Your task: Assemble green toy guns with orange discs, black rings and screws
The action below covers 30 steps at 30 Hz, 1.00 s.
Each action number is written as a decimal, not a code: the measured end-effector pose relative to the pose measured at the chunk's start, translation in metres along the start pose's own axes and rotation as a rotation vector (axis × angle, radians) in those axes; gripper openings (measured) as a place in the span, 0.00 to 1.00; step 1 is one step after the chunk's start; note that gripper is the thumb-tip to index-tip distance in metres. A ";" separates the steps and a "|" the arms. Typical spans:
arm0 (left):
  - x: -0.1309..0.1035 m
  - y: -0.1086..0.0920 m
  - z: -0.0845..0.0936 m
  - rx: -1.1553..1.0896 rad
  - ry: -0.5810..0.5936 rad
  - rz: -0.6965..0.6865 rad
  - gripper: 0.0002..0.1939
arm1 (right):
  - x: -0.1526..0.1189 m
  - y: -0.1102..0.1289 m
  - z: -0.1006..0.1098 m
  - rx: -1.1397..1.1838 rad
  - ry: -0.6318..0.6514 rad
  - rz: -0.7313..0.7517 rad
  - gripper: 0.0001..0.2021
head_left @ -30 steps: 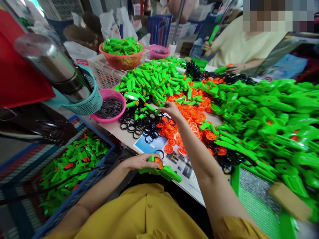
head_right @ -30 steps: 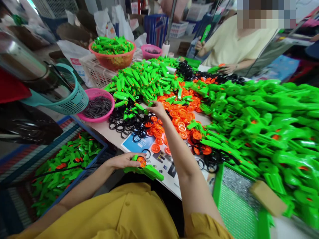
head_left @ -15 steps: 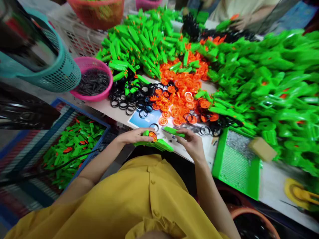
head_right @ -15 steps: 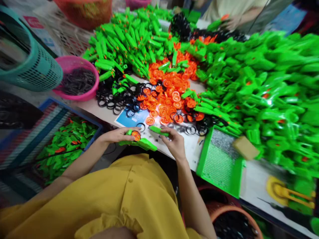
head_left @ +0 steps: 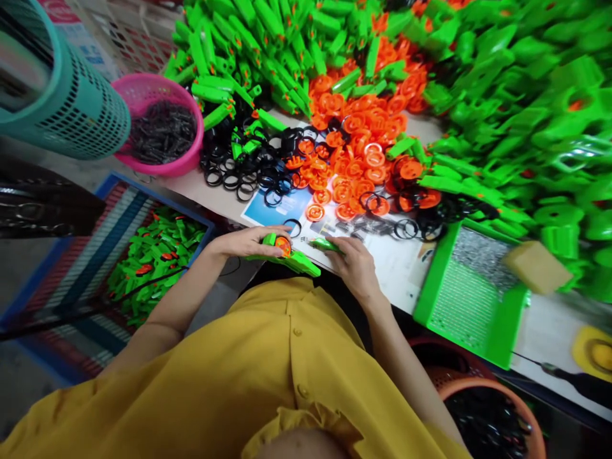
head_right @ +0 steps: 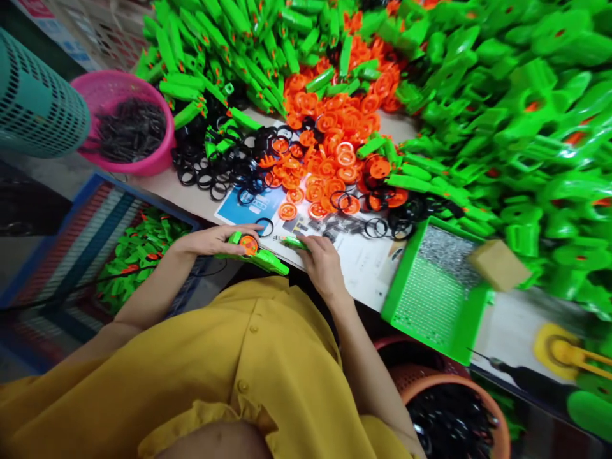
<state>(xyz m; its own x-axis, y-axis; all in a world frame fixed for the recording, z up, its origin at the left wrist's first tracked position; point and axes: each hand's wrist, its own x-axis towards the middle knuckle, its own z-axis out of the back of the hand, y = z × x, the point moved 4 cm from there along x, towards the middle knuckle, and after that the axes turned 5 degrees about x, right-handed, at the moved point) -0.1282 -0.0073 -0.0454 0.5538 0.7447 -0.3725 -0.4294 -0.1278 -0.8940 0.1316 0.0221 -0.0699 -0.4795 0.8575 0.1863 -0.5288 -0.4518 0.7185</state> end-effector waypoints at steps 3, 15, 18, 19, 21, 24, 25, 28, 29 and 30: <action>-0.004 0.000 0.006 0.032 0.002 -0.026 0.30 | 0.010 0.005 -0.002 -0.030 0.023 0.082 0.13; 0.000 -0.003 0.007 0.053 0.049 -0.088 0.26 | 0.040 0.017 -0.013 -0.073 0.080 0.247 0.12; 0.001 -0.005 0.008 0.063 0.060 -0.085 0.25 | 0.047 0.016 -0.017 -0.095 0.096 0.271 0.11; 0.001 -0.005 0.008 0.062 0.064 -0.086 0.25 | 0.049 0.015 -0.017 -0.105 0.105 0.276 0.11; 0.001 -0.007 0.009 0.059 0.071 -0.086 0.24 | 0.051 0.014 -0.018 -0.123 0.122 0.277 0.11; 0.001 -0.006 0.009 0.063 0.065 -0.071 0.26 | 0.052 0.013 -0.017 -0.140 0.144 0.260 0.11; 0.001 -0.006 0.009 0.066 0.062 -0.063 0.27 | 0.051 0.013 -0.016 -0.142 0.148 0.258 0.11; 0.002 -0.005 0.009 0.072 0.068 -0.049 0.28 | 0.049 0.013 -0.014 -0.142 0.161 0.264 0.11; 0.002 -0.005 0.009 0.073 0.070 -0.049 0.28 | 0.049 0.012 -0.014 -0.138 0.170 0.268 0.11; 0.002 -0.004 0.009 0.074 0.071 -0.051 0.28 | 0.050 0.012 -0.014 -0.131 0.181 0.270 0.11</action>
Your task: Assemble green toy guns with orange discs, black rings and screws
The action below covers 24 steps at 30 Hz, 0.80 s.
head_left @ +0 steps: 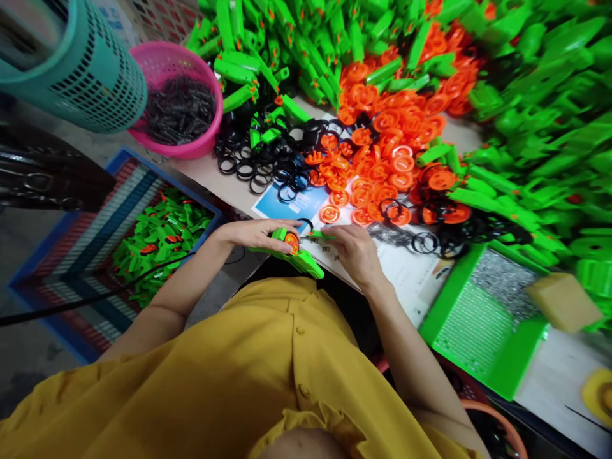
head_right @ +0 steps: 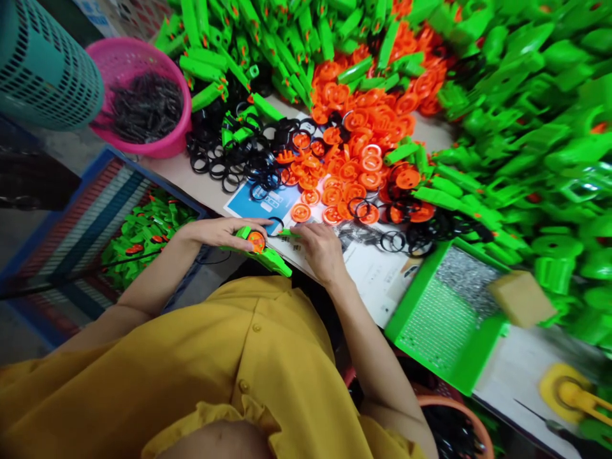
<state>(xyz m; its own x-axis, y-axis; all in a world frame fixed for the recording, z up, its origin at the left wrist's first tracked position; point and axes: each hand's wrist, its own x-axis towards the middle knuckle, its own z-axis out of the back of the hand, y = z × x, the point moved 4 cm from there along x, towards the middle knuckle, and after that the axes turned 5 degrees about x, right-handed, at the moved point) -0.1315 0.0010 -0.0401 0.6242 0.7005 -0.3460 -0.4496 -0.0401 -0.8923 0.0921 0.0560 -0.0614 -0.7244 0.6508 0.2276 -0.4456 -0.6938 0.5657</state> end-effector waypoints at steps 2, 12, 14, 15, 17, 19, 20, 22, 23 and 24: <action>0.000 0.001 0.000 -0.001 -0.003 -0.003 0.28 | 0.002 -0.003 0.001 0.027 0.025 0.004 0.12; 0.001 0.004 0.000 -0.060 -0.028 0.000 0.25 | 0.013 -0.009 0.002 0.044 0.124 0.033 0.14; 0.002 0.005 0.000 -0.072 -0.017 0.005 0.26 | 0.011 -0.006 0.002 -0.005 0.107 0.037 0.15; 0.002 0.005 0.000 -0.077 -0.014 0.005 0.26 | 0.011 -0.005 0.002 -0.030 0.095 0.043 0.15; 0.002 0.006 0.000 -0.082 -0.009 0.002 0.25 | 0.010 -0.003 0.003 -0.067 0.086 0.067 0.15; 0.002 0.006 0.000 -0.080 -0.007 0.005 0.24 | 0.011 -0.003 0.003 -0.087 0.106 0.096 0.16; 0.002 0.007 0.000 -0.078 -0.006 0.009 0.24 | 0.011 -0.003 0.002 -0.089 0.123 0.107 0.17; 0.002 0.008 0.000 -0.075 -0.007 0.017 0.24 | 0.013 -0.005 0.002 -0.080 0.145 0.110 0.18; 0.002 0.008 0.000 -0.076 -0.009 0.020 0.24 | 0.013 -0.005 0.002 -0.073 0.147 0.105 0.18; 0.002 0.009 0.000 -0.079 -0.010 0.020 0.23 | 0.014 -0.006 0.002 -0.067 0.146 0.100 0.18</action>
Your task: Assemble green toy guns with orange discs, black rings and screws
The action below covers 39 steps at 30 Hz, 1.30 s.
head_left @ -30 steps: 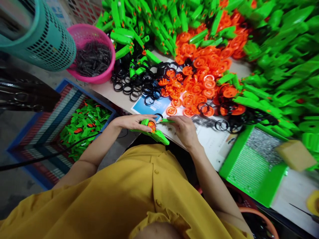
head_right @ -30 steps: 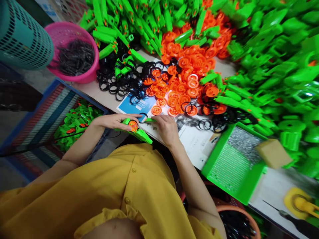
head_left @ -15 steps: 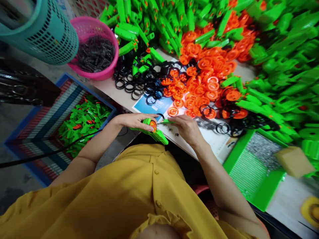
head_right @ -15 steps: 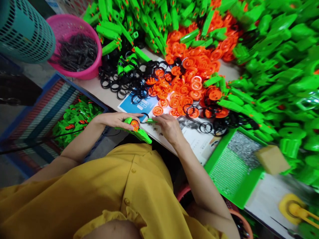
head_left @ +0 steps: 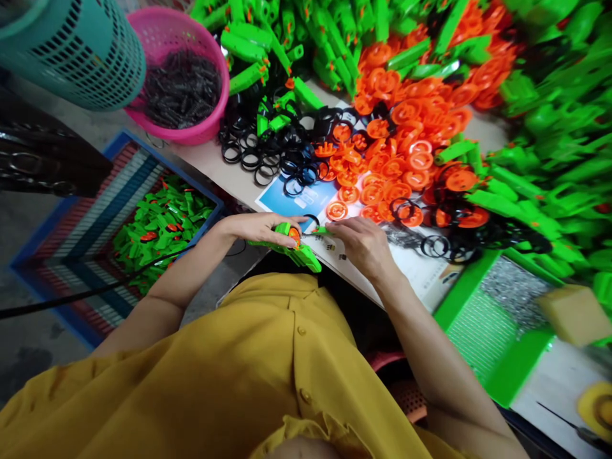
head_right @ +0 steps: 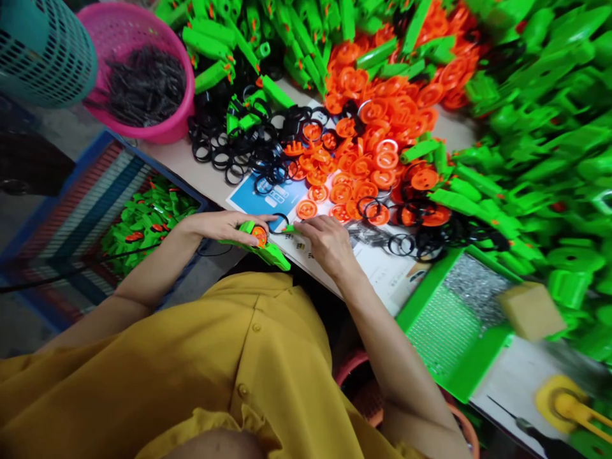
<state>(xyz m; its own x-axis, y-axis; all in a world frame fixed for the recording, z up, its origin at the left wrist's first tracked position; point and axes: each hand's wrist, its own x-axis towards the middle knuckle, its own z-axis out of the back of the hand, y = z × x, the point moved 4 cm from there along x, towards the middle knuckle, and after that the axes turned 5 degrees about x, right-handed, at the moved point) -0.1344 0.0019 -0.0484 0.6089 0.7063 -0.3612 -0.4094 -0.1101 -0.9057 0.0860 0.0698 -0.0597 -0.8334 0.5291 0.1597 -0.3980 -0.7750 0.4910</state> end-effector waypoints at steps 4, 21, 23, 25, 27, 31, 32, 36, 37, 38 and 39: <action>0.001 0.002 0.000 -0.026 -0.005 -0.006 0.22 | 0.001 0.002 0.001 -0.033 0.009 0.004 0.17; -0.044 0.001 -0.005 -0.160 -0.188 -0.108 0.29 | -0.006 -0.008 0.022 0.877 0.027 -0.525 0.18; -0.036 0.004 -0.010 -0.157 -0.213 -0.062 0.31 | -0.009 -0.008 0.028 1.031 -0.007 -0.606 0.17; -0.024 0.003 -0.015 -0.160 -0.221 -0.035 0.32 | -0.011 -0.003 0.037 1.102 -0.013 -0.645 0.18; -0.012 -0.004 -0.019 -0.154 -0.239 -0.048 0.33 | -0.014 0.006 0.049 1.124 -0.015 -0.652 0.19; 0.014 -0.021 -0.023 -0.119 -0.294 -0.153 0.35 | -0.027 0.026 0.072 1.089 -0.015 -0.638 0.20; 0.020 -0.024 -0.024 -0.118 -0.287 -0.183 0.36 | -0.030 0.030 0.077 1.050 -0.012 -0.613 0.19; 0.038 -0.031 -0.030 -0.137 -0.225 -0.276 0.41 | -0.039 0.039 0.092 0.795 -0.035 -0.463 0.19; 0.041 -0.032 -0.032 -0.145 -0.214 -0.286 0.43 | -0.041 0.039 0.093 0.734 -0.037 -0.437 0.20; 0.044 -0.033 -0.033 -0.149 -0.199 -0.291 0.45 | -0.042 0.039 0.094 0.686 -0.036 -0.419 0.20; 0.046 -0.034 -0.035 -0.150 -0.179 -0.291 0.46 | -0.044 0.039 0.094 0.652 -0.029 -0.408 0.20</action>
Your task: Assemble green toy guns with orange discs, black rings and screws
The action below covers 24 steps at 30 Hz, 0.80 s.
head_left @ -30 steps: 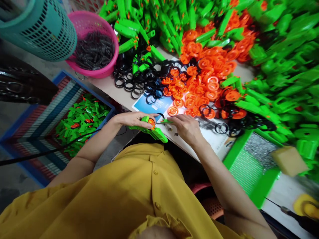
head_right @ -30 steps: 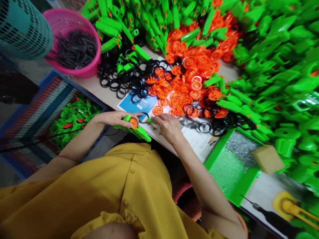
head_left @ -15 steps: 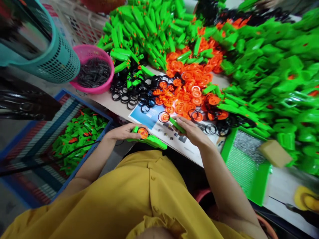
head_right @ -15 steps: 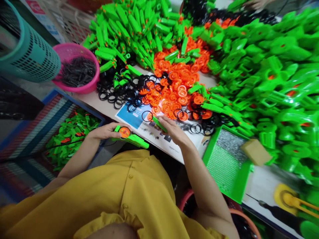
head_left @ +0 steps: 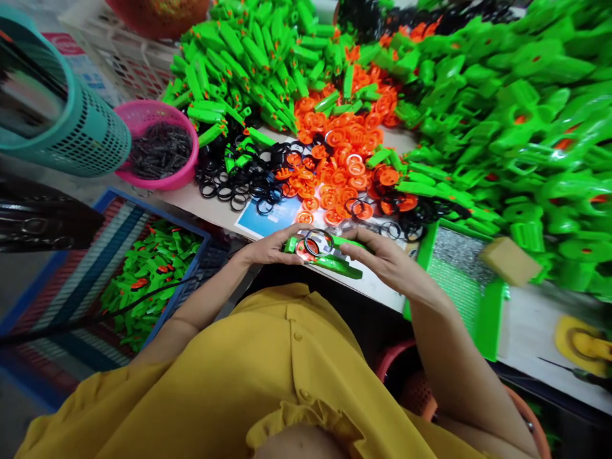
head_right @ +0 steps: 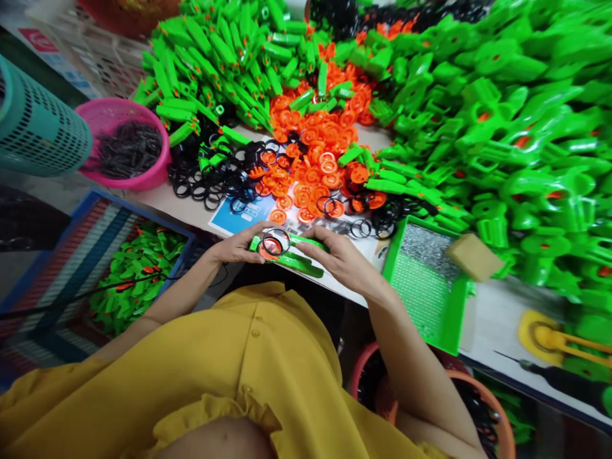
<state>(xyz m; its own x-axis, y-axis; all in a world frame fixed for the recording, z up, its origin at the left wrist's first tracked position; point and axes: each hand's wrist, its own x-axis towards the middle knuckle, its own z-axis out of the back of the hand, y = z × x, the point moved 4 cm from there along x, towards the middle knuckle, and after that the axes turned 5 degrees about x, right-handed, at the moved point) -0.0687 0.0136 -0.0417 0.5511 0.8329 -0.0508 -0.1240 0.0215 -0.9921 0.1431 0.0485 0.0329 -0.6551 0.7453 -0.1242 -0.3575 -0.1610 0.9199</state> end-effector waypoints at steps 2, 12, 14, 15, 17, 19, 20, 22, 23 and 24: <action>0.004 -0.001 -0.004 0.005 0.053 0.011 0.46 | -0.003 -0.003 0.000 -0.042 0.013 0.003 0.20; 0.013 0.002 -0.011 -0.088 0.124 -0.104 0.38 | -0.003 -0.011 0.000 -0.049 0.120 -0.046 0.23; 0.014 0.003 -0.012 -0.109 0.117 -0.137 0.36 | -0.002 -0.010 0.000 -0.046 0.131 -0.049 0.23; 0.014 0.004 -0.012 -0.118 0.110 -0.148 0.35 | -0.001 -0.009 0.000 -0.043 0.133 -0.051 0.23; 0.015 0.004 -0.012 -0.134 0.089 -0.166 0.34 | 0.000 -0.009 -0.001 -0.036 0.131 -0.060 0.22; 0.015 0.004 -0.011 -0.142 0.075 -0.181 0.31 | 0.000 -0.010 -0.002 -0.032 0.129 -0.067 0.22; 0.015 0.003 -0.011 -0.139 0.074 -0.185 0.30 | 0.000 -0.011 -0.003 -0.031 0.129 -0.069 0.22; 0.015 0.002 -0.011 -0.125 0.076 -0.185 0.28 | 0.001 -0.013 -0.003 -0.025 0.131 -0.073 0.23; 0.015 0.002 -0.010 -0.117 0.075 -0.186 0.28 | 0.002 -0.014 -0.002 -0.020 0.135 -0.076 0.23; 0.015 0.001 -0.010 -0.108 0.073 -0.189 0.28 | 0.002 -0.015 -0.002 -0.015 0.142 -0.079 0.23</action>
<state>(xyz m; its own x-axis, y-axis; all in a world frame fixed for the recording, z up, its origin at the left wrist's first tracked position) -0.0525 0.0206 -0.0443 0.6151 0.7772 0.1326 0.0737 0.1107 -0.9911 0.1460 0.0511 0.0176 -0.7117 0.6571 -0.2485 -0.4209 -0.1157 0.8997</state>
